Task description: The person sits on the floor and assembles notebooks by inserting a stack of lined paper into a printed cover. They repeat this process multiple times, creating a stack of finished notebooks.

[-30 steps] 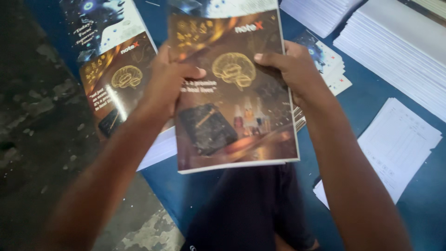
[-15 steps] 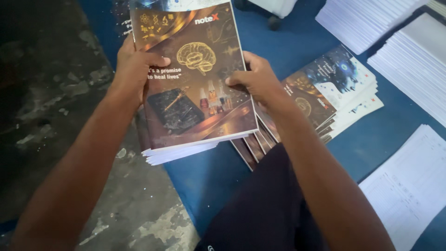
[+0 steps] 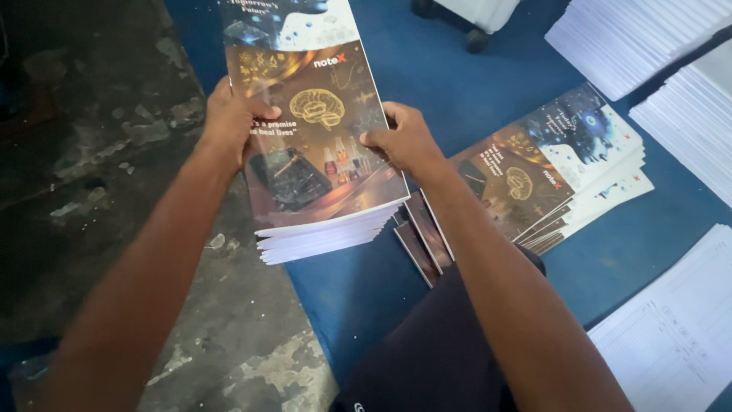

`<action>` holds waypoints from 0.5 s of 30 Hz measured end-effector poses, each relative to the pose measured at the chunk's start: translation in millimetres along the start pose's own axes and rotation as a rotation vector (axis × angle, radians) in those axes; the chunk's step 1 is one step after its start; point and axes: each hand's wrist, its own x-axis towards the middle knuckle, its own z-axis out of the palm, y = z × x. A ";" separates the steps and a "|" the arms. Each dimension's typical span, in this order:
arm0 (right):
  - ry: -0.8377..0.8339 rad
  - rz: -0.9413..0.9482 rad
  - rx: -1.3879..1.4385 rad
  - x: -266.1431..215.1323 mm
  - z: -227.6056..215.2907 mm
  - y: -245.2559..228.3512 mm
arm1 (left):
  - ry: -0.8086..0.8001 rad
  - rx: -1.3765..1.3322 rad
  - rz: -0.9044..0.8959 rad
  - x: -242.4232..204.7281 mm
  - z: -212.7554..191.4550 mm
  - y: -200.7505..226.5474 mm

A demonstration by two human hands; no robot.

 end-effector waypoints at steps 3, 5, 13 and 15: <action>0.001 0.020 -0.061 -1.9 3.1 9.4 | -0.043 -0.070 0.022 4.0 -5.4 -14.6; 0.000 0.025 -0.086 -2.0 5.6 10.6 | -0.068 -0.078 0.046 9.3 -8.3 -20.4; 0.057 0.046 -0.110 -9.3 11.4 16.7 | -0.055 0.028 0.036 18.8 -9.2 -31.0; 0.035 -0.006 -0.158 -7.3 8.7 19.1 | -0.118 0.047 0.067 19.1 -9.4 -30.5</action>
